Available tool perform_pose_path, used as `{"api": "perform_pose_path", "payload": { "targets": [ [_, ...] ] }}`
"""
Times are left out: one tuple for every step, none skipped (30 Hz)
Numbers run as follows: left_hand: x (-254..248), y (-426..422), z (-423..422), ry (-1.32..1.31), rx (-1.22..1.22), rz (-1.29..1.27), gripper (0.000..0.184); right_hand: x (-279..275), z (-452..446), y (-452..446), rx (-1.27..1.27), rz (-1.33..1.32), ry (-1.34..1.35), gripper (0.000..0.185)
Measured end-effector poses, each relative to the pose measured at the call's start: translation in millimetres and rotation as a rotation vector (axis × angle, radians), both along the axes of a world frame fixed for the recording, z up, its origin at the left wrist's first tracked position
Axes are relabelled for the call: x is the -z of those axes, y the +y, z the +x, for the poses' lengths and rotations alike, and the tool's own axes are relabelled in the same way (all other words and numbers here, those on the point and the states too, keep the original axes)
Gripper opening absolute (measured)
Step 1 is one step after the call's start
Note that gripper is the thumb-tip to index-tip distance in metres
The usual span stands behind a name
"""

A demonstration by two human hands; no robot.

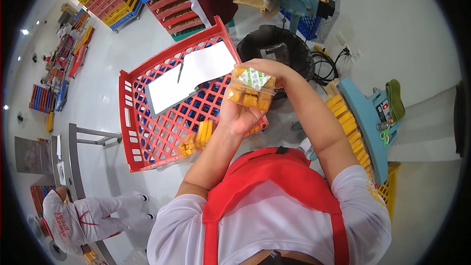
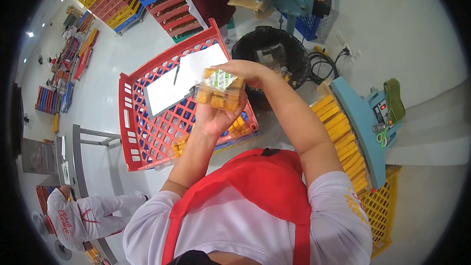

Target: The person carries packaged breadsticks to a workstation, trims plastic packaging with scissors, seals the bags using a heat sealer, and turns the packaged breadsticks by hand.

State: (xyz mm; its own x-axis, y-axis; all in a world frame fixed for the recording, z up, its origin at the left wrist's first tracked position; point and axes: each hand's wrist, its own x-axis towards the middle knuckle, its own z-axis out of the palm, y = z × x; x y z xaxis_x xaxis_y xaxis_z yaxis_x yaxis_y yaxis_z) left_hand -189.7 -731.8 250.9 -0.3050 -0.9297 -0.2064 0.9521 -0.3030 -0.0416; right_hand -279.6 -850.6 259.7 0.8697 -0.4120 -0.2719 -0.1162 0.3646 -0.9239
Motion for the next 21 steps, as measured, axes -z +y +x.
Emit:
{"api": "perform_pose_path", "payload": {
  "targets": [
    [0.3,0.6,0.2,-0.014,-0.003,0.002,0.039,0.5,0.5,0.6,-0.003,0.000,0.000,0.031],
    [0.5,1.5,0.2,-0.028,-0.006,0.006,0.039,1.4,1.0,1.2,0.002,0.004,0.001,0.032],
    [-0.5,2.2,-0.4,-0.028,-0.008,0.006,0.039,1.9,1.4,1.4,0.009,0.008,0.001,0.033],
    [-2.8,2.9,-1.5,-0.048,-0.033,0.019,0.039,2.0,1.6,1.3,0.008,0.008,0.000,0.033],
    [-4.0,3.3,-2.0,-0.067,-0.057,0.032,0.040,2.2,1.5,1.2,0.000,-0.009,0.004,0.035],
    [-3.7,3.3,-2.0,-0.067,-0.056,0.033,0.040,2.4,1.4,1.2,-0.007,-0.025,0.008,0.036],
    [-3.4,3.3,-2.1,-0.068,-0.056,0.035,0.040,2.0,1.2,1.4,-0.006,-0.024,0.008,0.036],
    [-3.2,3.3,-2.1,-0.068,-0.055,0.038,0.040,1.2,1.1,1.6,-0.007,-0.031,0.018,0.036],
    [-3.0,3.5,-2.1,-0.068,-0.054,0.038,0.040,0.7,1.1,1.7,-0.009,-0.038,0.027,0.036],
    [-2.7,3.9,-2.1,-0.091,-0.054,0.057,0.040,0.6,1.0,1.5,-0.008,-0.037,0.027,0.036],
    [-2.6,4.0,-2.0,-0.114,-0.054,0.074,0.041,0.5,0.9,1.1,-0.003,-0.074,0.022,0.037],
    [-3.7,3.6,-1.5,-0.113,-0.053,0.073,0.041,0.0,1.0,0.8,0.001,-0.112,0.017,0.037],
    [-5.6,2.7,-0.3,-0.185,-0.107,-0.008,0.042,0.0,1.9,4.0,0.001,-0.113,0.018,0.037],
    [-6.8,1.9,1.7,-0.255,-0.162,-0.089,0.043,0.5,3.2,11.4,0.261,-0.243,-0.156,0.041],
    [1.1,-0.4,9.0,-0.321,-0.215,-0.143,0.044,1.4,3.5,17.8,0.522,-0.370,-0.330,0.045],
    [1.9,0.2,16.5,-0.319,-0.218,-0.144,0.044,8.8,1.1,18.5,0.519,-0.371,-0.329,0.045],
    [-1.7,1.6,23.9,-0.486,-0.335,-0.263,0.051,24.0,-3.1,16.4,0.578,-0.036,-0.346,0.049],
    [-5.4,2.5,30.2,-0.653,-0.455,-0.381,0.061,35.4,-5.6,17.2,0.626,0.300,-0.355,0.054],
    [-8.7,2.2,35.6,-0.652,-0.461,-0.383,0.061,49.8,-9.1,29.3,0.422,0.531,-0.500,0.058],
    [-12.0,1.2,40.4,-0.766,-0.557,-0.519,0.075,61.4,-12.6,43.2,0.416,0.527,-0.498,0.058],
    [-14.9,-0.2,43.3,-0.880,-0.653,-0.656,0.090,70.8,-16.0,56.5,0.318,0.679,-0.420,0.057]
  ]
}}
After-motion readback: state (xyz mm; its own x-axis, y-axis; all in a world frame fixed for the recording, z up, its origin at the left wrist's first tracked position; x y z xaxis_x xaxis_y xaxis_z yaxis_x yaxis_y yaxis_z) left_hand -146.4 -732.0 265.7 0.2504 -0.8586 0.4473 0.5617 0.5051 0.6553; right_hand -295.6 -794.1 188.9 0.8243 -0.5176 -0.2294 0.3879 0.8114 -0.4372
